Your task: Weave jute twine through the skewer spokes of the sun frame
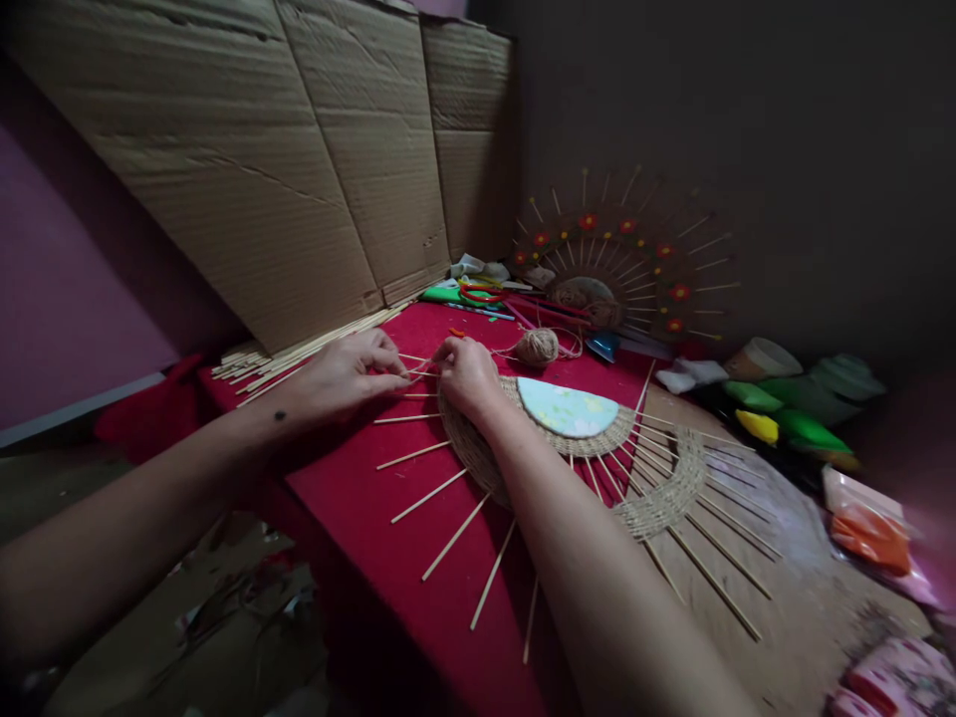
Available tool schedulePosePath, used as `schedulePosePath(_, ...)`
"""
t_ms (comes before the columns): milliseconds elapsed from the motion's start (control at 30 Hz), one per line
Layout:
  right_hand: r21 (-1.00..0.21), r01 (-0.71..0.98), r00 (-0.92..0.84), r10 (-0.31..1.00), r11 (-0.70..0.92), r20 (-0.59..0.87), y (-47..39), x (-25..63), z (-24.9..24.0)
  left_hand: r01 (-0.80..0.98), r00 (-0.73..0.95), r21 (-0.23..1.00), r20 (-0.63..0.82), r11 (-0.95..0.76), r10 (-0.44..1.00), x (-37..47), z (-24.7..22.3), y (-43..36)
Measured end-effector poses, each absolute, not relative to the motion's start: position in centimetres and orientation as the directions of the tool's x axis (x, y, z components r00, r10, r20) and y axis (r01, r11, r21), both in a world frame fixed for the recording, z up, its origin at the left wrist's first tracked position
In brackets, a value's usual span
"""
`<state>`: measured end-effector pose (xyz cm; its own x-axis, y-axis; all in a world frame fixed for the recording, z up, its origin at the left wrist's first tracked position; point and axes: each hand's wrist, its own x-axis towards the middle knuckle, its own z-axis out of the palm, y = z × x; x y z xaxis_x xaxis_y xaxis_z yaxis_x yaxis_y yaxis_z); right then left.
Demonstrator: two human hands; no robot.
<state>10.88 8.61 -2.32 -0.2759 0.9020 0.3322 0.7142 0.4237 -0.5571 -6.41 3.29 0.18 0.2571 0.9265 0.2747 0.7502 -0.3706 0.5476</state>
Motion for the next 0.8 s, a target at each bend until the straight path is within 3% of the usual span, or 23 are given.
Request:
schedulePosePath(133, -0.597, 0.672, -0.267, 0.895, 0.438, 0.356, 8.8, 11.2, -2.6, 0.630, 0.367, 0.663, 0.205, -0.404, 0.907, -4.4, 1.1, 4.1)
schedulePosePath(433, -0.687, 0.511, -0.434, 0.845, 0.516, 0.312, 9.3, 12.2, -2.4, 0.455, 0.566, 0.807, 0.065, -0.377, 0.822, -5.0, 1.8, 8.0)
schedulePosePath(633, -0.829, 0.401, -0.447, 0.873, 0.390, 0.195, 8.7, 12.1, -1.7, 0.440, 0.479, 0.814, 0.145, -0.379, 0.866, -4.9, 2.6, 8.9)
schedulePosePath(800, -0.845, 0.429, -0.355, 0.920, 0.320, 0.168, 8.6, 12.4, -1.3, 0.461, 0.440, 0.814, 0.137, -0.354, 0.887, -5.4, 1.9, 9.8)
